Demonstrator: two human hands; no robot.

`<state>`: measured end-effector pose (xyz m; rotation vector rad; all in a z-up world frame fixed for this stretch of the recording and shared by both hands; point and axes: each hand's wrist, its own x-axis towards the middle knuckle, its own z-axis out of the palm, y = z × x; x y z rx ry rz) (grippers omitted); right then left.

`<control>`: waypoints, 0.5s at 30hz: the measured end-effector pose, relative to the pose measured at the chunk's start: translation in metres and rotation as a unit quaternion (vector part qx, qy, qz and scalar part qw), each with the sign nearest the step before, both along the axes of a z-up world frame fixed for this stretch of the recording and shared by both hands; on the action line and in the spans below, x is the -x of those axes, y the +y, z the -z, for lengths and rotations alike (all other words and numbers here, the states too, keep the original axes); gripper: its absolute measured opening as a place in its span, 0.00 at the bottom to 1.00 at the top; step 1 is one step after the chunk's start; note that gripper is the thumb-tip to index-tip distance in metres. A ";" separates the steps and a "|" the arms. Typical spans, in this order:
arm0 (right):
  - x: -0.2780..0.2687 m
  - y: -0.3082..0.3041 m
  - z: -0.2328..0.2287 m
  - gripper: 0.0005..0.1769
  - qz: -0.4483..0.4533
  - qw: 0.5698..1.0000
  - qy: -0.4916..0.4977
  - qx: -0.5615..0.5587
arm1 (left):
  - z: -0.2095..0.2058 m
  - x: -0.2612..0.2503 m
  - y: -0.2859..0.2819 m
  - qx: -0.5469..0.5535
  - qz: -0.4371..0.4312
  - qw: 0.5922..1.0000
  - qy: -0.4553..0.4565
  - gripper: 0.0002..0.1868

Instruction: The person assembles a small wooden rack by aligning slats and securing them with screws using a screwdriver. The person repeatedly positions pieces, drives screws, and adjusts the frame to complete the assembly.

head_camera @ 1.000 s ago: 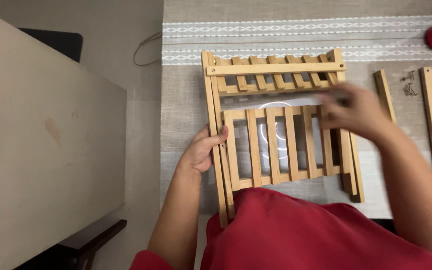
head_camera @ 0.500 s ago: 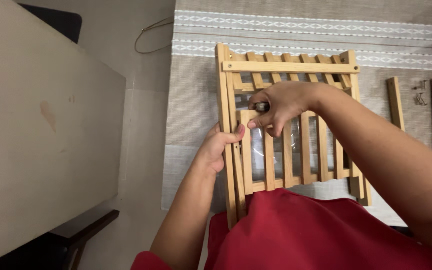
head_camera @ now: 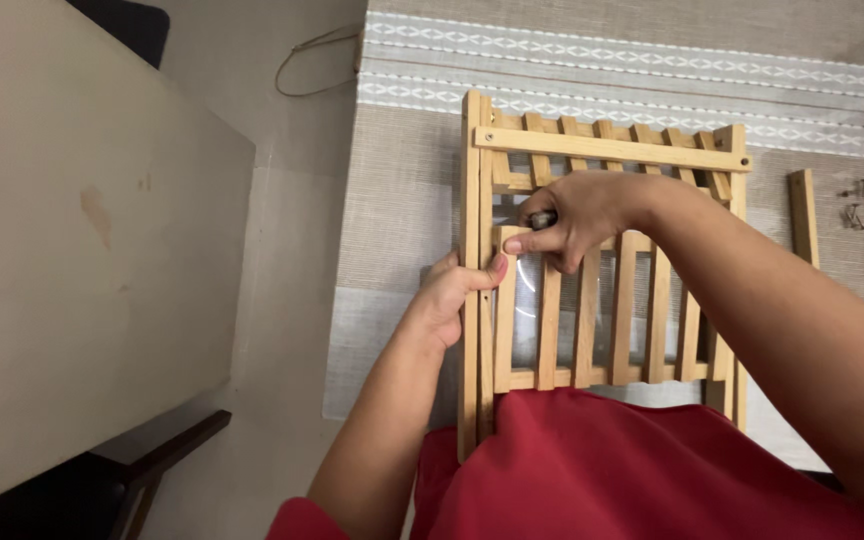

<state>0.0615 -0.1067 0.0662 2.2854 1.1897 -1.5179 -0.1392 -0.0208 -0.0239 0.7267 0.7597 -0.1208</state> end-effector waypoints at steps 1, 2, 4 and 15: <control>-0.002 0.000 0.002 0.31 -0.005 1.000 0.000 0.002 | 0.000 -0.001 -0.002 0.000 0.006 1.000 -0.002 0.21; -0.004 0.001 0.004 0.27 -0.025 1.000 0.005 -0.008 | 0.000 -0.003 -0.002 -0.006 0.002 1.000 0.004 0.22; -0.005 0.001 0.007 0.22 -0.065 0.997 0.016 -0.026 | -0.003 -0.004 -0.005 -0.016 -0.007 1.000 0.017 0.23; 0.013 0.006 0.014 0.38 -0.084 0.992 -0.093 -0.017 | -0.024 0.004 -0.004 -0.267 0.040 0.962 0.042 0.23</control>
